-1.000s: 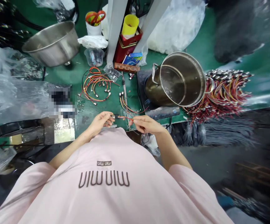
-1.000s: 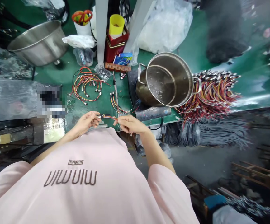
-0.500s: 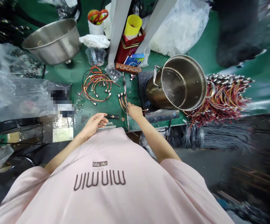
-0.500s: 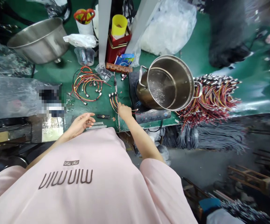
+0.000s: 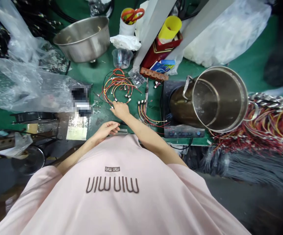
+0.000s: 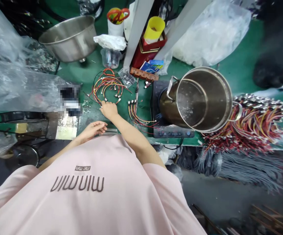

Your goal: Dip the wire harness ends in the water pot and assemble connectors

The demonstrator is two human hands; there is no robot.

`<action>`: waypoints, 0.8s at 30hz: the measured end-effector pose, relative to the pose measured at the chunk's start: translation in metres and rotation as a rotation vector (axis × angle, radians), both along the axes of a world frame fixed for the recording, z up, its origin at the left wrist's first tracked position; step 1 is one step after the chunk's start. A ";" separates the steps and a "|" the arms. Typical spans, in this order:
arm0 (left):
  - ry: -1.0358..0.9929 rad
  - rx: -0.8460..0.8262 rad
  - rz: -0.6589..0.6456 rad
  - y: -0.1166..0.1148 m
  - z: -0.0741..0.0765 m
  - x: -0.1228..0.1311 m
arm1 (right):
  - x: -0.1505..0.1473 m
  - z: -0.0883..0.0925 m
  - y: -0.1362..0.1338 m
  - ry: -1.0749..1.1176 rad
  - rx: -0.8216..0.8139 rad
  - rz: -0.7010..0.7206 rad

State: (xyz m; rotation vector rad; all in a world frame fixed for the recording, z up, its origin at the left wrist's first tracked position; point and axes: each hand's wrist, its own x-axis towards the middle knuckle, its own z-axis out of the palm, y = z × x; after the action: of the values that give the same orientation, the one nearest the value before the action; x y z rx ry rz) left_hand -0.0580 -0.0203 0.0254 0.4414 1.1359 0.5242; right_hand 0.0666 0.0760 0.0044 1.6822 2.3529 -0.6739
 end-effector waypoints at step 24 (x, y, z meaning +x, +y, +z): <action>0.070 0.765 -0.567 0.015 0.086 0.016 | 0.084 0.144 -0.076 0.405 -0.191 0.144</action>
State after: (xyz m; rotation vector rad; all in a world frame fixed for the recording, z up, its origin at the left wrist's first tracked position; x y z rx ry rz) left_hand -0.0417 -0.0056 0.1115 1.4050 0.7862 0.4239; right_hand 0.1506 -0.0002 0.1481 1.3846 2.5337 -1.2665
